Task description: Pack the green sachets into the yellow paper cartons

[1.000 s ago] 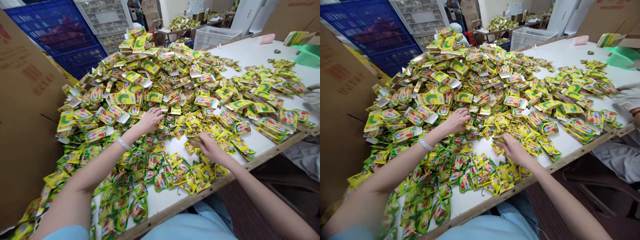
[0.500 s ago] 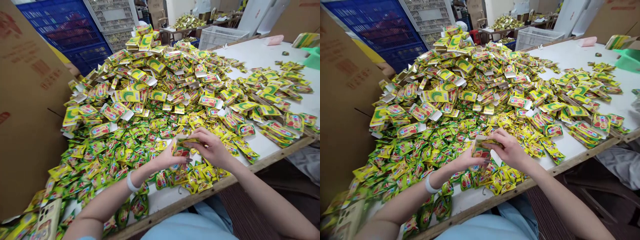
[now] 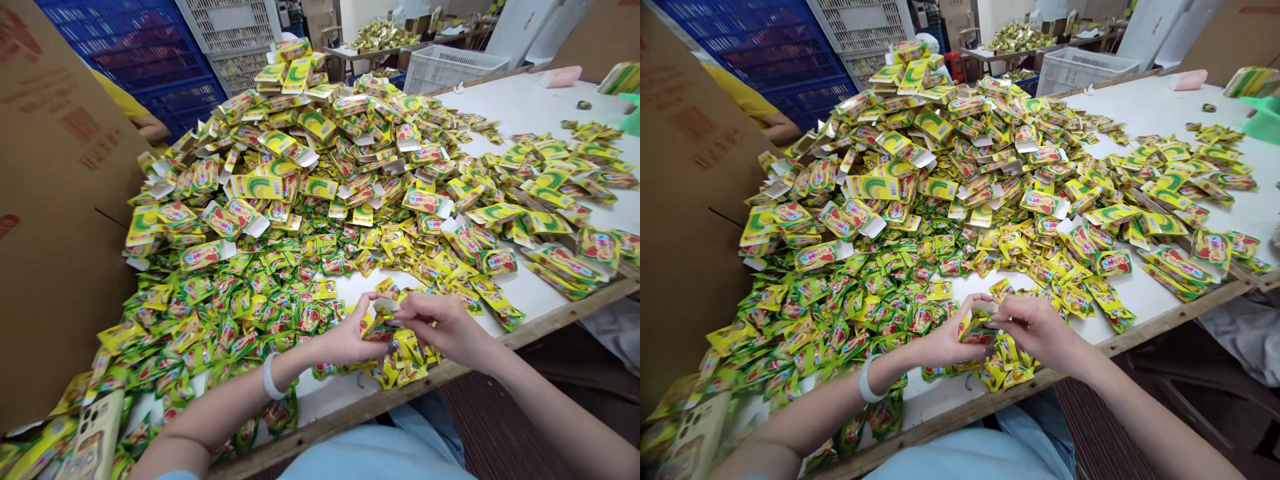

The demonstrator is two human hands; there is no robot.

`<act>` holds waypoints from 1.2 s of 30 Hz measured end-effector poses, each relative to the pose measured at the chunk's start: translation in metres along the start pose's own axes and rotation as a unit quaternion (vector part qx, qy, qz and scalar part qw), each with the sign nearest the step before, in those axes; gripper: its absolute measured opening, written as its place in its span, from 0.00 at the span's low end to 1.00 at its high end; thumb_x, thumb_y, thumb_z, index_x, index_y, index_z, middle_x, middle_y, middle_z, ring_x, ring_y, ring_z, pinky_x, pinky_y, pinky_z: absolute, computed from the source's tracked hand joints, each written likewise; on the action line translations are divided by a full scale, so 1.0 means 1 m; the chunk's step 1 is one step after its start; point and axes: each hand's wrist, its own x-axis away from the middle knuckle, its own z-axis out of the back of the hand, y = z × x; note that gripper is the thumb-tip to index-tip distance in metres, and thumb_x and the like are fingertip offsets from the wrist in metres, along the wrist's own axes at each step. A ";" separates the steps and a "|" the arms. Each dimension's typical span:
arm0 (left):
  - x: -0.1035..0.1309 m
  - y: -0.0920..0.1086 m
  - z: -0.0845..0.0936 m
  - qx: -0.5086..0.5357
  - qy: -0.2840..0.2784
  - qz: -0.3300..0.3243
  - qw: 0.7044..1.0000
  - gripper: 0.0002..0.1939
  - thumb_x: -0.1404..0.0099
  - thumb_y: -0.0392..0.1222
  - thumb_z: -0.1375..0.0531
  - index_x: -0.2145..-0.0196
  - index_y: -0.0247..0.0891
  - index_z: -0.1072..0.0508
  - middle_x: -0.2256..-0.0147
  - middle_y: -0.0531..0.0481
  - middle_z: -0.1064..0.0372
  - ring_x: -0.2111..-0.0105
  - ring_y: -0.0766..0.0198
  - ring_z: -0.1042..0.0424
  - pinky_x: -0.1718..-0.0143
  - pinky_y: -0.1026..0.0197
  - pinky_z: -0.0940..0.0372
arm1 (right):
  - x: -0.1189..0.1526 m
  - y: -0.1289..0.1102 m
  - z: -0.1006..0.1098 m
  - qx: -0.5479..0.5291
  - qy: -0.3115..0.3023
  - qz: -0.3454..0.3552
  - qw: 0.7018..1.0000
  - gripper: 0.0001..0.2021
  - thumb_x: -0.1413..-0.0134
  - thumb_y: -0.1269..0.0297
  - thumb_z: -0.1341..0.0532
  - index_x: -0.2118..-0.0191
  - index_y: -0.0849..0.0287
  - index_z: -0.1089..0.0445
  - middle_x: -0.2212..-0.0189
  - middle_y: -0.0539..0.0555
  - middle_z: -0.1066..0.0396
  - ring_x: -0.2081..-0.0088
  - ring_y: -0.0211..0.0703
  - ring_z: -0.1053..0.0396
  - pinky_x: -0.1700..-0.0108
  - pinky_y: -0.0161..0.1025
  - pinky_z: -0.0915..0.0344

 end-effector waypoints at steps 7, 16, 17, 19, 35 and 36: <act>-0.002 -0.002 -0.012 -0.095 -0.016 -0.031 0.995 0.46 0.41 0.45 0.32 0.35 0.41 0.55 0.55 0.43 0.30 0.61 0.57 0.26 0.59 0.56 0.31 | 0.021 -0.004 -0.016 -0.022 -0.099 0.000 0.995 0.14 0.31 0.62 0.47 0.66 0.56 0.28 0.72 0.51 0.25 0.70 0.39 0.28 0.68 0.34 0.34; -0.040 -0.011 0.090 -0.567 0.299 -0.004 0.767 0.24 0.36 0.49 0.36 0.46 0.37 0.31 0.44 0.32 0.37 0.42 0.34 0.40 0.45 0.37 0.40 | -0.005 0.073 0.121 0.458 0.308 -0.265 0.790 0.07 0.38 0.62 0.40 0.59 0.57 0.27 0.69 0.62 0.25 0.75 0.44 0.37 0.70 0.41 0.54; -0.041 -0.014 0.098 -0.588 0.300 0.015 0.751 0.22 0.37 0.47 0.35 0.48 0.36 0.30 0.45 0.31 0.37 0.42 0.34 0.39 0.46 0.38 0.39 | -0.010 0.082 0.130 0.481 0.303 -0.281 0.773 0.07 0.37 0.63 0.41 0.61 0.59 0.26 0.67 0.64 0.25 0.74 0.43 0.37 0.70 0.41 0.57; -0.036 -0.020 0.109 -0.600 0.273 0.021 0.751 0.21 0.38 0.43 0.35 0.49 0.36 0.30 0.46 0.32 0.37 0.45 0.38 0.36 0.47 0.42 0.37 | -0.017 0.094 0.132 0.491 0.298 -0.276 0.771 0.09 0.36 0.65 0.42 0.64 0.60 0.26 0.61 0.66 0.25 0.73 0.41 0.38 0.70 0.41 0.59; 0.000 -0.020 0.129 -0.185 0.363 -0.051 0.912 0.17 0.37 0.42 0.40 0.52 0.36 0.28 0.82 0.63 0.54 0.83 0.70 0.52 0.78 0.67 0.51 | -0.035 0.077 -0.036 0.042 0.115 -0.188 0.975 0.11 0.44 0.55 0.36 0.67 0.55 0.35 0.73 0.51 0.30 0.72 0.43 0.33 0.68 0.39 0.38; -0.002 -0.018 0.122 -0.158 0.361 -0.065 0.917 0.18 0.37 0.44 0.39 0.51 0.35 0.27 0.82 0.62 0.53 0.83 0.70 0.51 0.79 0.67 0.51 | -0.038 0.073 -0.036 -0.061 0.141 -0.192 0.969 0.14 0.45 0.51 0.36 0.68 0.55 0.36 0.75 0.49 0.32 0.75 0.41 0.35 0.71 0.37 0.40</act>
